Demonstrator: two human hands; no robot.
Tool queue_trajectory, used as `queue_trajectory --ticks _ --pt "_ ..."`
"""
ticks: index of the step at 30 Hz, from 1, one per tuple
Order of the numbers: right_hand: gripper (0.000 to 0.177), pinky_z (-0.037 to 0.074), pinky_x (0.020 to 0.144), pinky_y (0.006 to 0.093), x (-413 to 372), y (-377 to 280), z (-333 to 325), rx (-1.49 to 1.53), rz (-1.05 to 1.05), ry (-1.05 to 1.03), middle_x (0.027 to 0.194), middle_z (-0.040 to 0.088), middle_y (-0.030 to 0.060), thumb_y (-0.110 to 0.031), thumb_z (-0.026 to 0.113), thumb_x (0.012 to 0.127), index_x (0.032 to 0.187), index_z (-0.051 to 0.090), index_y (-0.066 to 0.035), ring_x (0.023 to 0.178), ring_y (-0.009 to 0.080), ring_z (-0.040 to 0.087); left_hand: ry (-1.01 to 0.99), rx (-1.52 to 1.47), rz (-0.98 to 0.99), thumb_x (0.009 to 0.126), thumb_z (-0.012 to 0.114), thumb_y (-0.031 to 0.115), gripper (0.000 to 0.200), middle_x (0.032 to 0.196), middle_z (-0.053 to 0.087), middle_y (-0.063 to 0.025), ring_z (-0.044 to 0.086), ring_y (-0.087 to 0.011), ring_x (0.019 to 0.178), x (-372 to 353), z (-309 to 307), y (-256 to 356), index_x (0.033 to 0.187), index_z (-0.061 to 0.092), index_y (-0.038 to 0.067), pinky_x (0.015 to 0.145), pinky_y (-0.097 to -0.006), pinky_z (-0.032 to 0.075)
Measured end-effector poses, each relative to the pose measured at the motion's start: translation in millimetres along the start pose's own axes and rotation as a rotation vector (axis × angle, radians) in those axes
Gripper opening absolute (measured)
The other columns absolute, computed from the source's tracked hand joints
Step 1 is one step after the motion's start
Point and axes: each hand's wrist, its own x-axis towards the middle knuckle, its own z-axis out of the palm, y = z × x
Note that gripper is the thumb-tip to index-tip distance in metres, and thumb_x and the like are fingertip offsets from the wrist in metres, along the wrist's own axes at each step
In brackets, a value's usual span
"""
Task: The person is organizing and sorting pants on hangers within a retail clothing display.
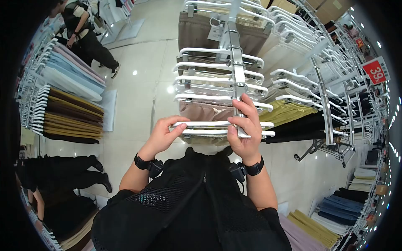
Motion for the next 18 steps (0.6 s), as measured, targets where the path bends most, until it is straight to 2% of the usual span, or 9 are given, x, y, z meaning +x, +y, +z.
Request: queue_trajectory --ticks 3,5,6,7,10,13,18 --pt "0.024 0.045 0.121 0.0575 0.7 -7.3 -10.2 -0.056 -0.009 -0.068 0.149 0.065 0.0237 -0.01 0.08 0.088 0.111 0.076 -0.005 0.151 0.0497 0.051 -0.005 0.001 -0.009 0.109 0.067 0.017 0.025 0.109 0.081 -0.0116 0.074 -0.0186 0.101 2.0 0.9 6.8 0.12 0.078 -0.003 0.092 -0.0339 0.057" --pt "0.029 0.045 0.121 0.057 -3.7 -16.5 -16.8 -0.019 0.071 -0.021 0.15 0.065 0.0244 -0.018 0.086 0.089 0.113 0.076 -0.005 0.151 0.0492 0.051 0.033 -0.024 0.015 0.109 0.067 0.016 0.025 0.108 0.081 -0.0115 0.074 -0.019 0.1 2.0 4.7 4.3 0.118 0.079 -0.003 0.091 -0.0339 0.058" --pt "0.034 0.047 0.12 0.0556 -11.5 -15.2 -26.0 -0.079 0.041 -0.027 0.151 0.064 0.0249 -0.024 0.089 0.09 0.115 0.077 -0.005 0.151 0.048 0.052 0.053 -0.004 0.016 0.109 0.066 0.016 0.024 0.108 0.081 -0.0112 0.074 -0.0184 0.099 2.5 6.9 1.9 0.118 0.079 -0.003 0.091 -0.0338 0.058" --pt "0.033 0.05 0.116 0.0536 -12.5 -20.2 -29.9 -0.117 -0.028 0.004 0.144 0.069 0.0236 -0.019 0.089 0.091 0.117 0.077 -0.003 0.142 0.0447 0.061 0.062 -0.009 0.01 0.109 0.066 0.016 0.024 0.108 0.081 -0.0112 0.074 -0.0184 0.099 2.9 8.7 1.4 0.118 0.079 -0.003 0.091 -0.0338 0.058" --pt "0.026 0.056 0.108 0.0468 -28.0 -30.0 -34.1 -0.03 0.132 0.073 0.125 0.079 0.0199 -0.005 0.086 0.091 0.115 0.076 0.001 0.12 0.0363 0.074 0.066 -0.047 -0.01 0.109 0.067 0.015 0.024 0.107 0.082 -0.0104 0.075 -0.0164 0.099 -3.3 11.7 5.4 0.12 0.08 -0.002 0.09 -0.0326 0.058" --pt "0.023 0.058 0.104 0.0452 -23.3 -33.3 -32.7 -0.021 0.156 0.079 0.121 0.08 0.0187 -0.004 0.086 0.09 0.111 0.077 0.0 0.117 0.0362 0.075 0.022 -0.033 -0.032 0.109 0.067 0.015 0.024 0.106 0.082 -0.0102 0.075 -0.016 0.096 -2.5 8.2 4.8 0.119 0.08 -0.002 0.089 -0.0318 0.059" --pt "0.02 0.058 0.104 0.0458 -13.1 -36.5 -41.6 -0.081 0.115 0.017 0.118 0.081 0.0161 -0.005 0.087 0.089 0.106 0.077 -0.001 0.118 0.0377 0.076 0.083 0.007 0.017 0.107 0.069 0.013 0.022 0.104 0.083 -0.0106 0.076 -0.0157 0.095 5.3 7.7 5.8 0.119 0.08 -0.001 0.087 -0.0318 0.059"
